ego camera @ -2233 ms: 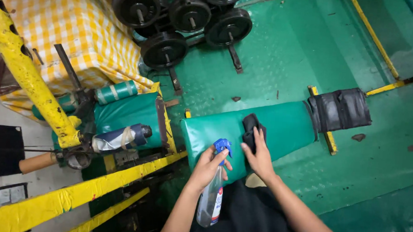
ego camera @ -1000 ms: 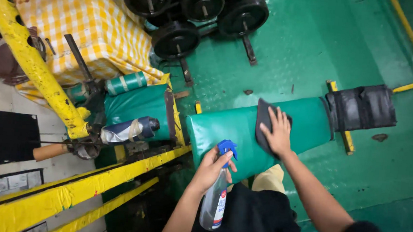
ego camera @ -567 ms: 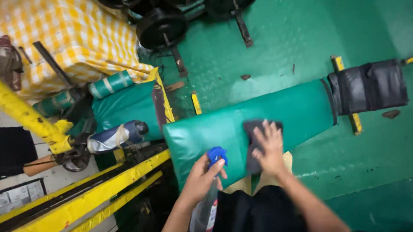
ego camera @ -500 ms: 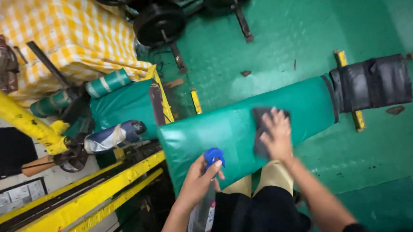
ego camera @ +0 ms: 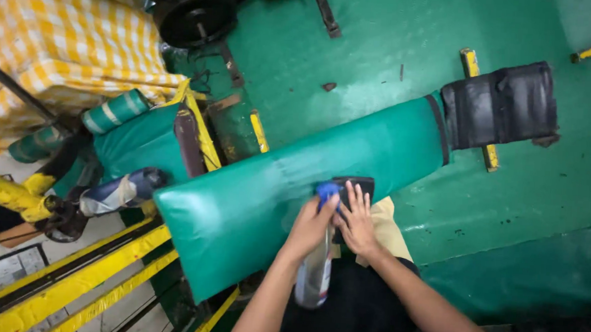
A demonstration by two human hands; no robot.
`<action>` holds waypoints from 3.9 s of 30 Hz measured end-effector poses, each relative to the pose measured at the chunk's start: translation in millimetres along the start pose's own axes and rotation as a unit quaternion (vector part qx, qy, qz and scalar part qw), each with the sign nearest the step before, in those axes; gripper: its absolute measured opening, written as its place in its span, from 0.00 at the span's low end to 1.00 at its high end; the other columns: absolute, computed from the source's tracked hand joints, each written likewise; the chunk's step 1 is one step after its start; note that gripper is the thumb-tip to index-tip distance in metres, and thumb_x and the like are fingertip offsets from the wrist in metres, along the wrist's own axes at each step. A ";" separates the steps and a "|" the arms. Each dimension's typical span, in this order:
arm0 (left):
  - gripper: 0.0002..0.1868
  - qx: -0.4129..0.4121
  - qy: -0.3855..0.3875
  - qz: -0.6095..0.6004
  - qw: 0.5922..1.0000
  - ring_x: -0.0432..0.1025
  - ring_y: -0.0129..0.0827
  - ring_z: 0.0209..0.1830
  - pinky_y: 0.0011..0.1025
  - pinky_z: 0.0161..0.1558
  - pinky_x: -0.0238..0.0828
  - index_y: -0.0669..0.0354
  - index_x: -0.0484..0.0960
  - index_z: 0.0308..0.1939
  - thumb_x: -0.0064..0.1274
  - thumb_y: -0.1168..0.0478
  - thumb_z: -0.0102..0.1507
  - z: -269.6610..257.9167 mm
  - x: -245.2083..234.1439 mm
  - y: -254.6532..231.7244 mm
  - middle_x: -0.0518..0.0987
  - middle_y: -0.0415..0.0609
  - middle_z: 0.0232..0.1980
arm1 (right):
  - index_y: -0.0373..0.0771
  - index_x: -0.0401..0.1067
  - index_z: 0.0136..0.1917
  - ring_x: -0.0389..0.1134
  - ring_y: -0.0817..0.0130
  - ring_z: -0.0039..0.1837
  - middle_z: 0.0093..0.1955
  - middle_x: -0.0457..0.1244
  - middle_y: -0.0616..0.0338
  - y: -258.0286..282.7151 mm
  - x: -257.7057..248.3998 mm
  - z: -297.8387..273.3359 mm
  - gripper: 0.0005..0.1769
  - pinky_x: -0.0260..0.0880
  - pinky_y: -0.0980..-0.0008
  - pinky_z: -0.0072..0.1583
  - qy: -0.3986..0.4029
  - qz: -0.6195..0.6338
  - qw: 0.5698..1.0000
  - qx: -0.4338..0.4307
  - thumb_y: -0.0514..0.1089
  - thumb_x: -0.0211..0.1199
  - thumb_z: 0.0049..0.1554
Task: Cleaning a weight bench and a cable machine attachment using spray and a cloth.
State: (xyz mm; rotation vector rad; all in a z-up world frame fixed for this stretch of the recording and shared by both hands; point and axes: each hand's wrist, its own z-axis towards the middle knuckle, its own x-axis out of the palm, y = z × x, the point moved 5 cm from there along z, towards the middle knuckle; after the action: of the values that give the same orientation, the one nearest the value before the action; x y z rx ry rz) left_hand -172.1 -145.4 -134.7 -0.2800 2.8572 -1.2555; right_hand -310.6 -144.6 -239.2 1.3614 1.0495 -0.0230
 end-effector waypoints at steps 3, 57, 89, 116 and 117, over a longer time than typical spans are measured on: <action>0.24 0.020 -0.079 0.168 0.982 0.76 0.32 0.31 0.33 0.34 0.71 0.65 0.80 0.48 0.48 0.44 0.70 32.3 18.7 -14.8 0.81 0.50 0.31 | 0.39 0.62 0.73 0.36 0.34 0.85 0.85 0.39 0.37 -27.7 16.2 -11.7 0.30 0.32 0.35 0.80 0.050 -0.039 0.998 0.015 0.49 0.56 0.60; 0.17 -0.083 -0.115 -0.114 0.983 0.70 0.24 0.29 0.25 0.34 0.70 0.61 0.80 0.58 0.52 0.63 0.66 82.0 6.8 17.9 0.77 0.42 0.30 | 0.39 0.52 0.82 0.37 0.41 0.87 0.88 0.41 0.51 -249.9 -66.6 140.5 0.36 0.31 0.38 0.81 -0.074 -0.036 0.992 0.093 0.57 0.48 0.67; 0.13 0.013 -0.147 -0.097 0.984 0.72 0.25 0.25 0.25 0.30 0.68 0.62 0.81 0.51 0.56 0.65 0.62 -14.6 -30.5 -19.3 0.80 0.44 0.27 | 0.35 0.58 0.79 0.48 0.42 0.80 0.79 0.54 0.44 -28.1 -8.7 92.9 0.34 0.37 0.35 0.75 -0.035 0.238 0.961 0.138 0.56 0.47 0.68; 0.14 0.206 -0.303 -0.107 0.924 0.65 0.19 0.32 0.22 0.37 0.63 0.63 0.82 0.43 0.68 0.66 0.55 -137.1 -52.0 -43.1 0.71 0.35 0.33 | 0.39 0.70 0.67 0.69 0.51 0.63 0.64 0.67 0.49 149.5 -161.2 -11.8 0.39 0.65 0.51 0.68 0.130 0.776 0.539 0.299 0.72 0.43 0.63; 0.15 0.217 -0.308 -0.095 0.921 0.64 0.19 0.32 0.22 0.36 0.62 0.63 0.82 0.43 0.68 0.66 0.55 -137.2 -54.7 -46.5 0.70 0.35 0.33 | 0.40 0.69 0.68 0.67 0.52 0.64 0.66 0.66 0.50 164.3 -171.6 -13.2 0.42 0.63 0.51 0.69 0.123 0.773 0.547 0.296 0.75 0.41 0.63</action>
State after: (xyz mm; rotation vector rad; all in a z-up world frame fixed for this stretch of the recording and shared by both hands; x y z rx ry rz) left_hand -121.7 -67.1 -11.0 -0.7872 2.0067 -1.4583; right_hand -323.2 -181.1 -4.4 2.5572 -0.3877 1.2653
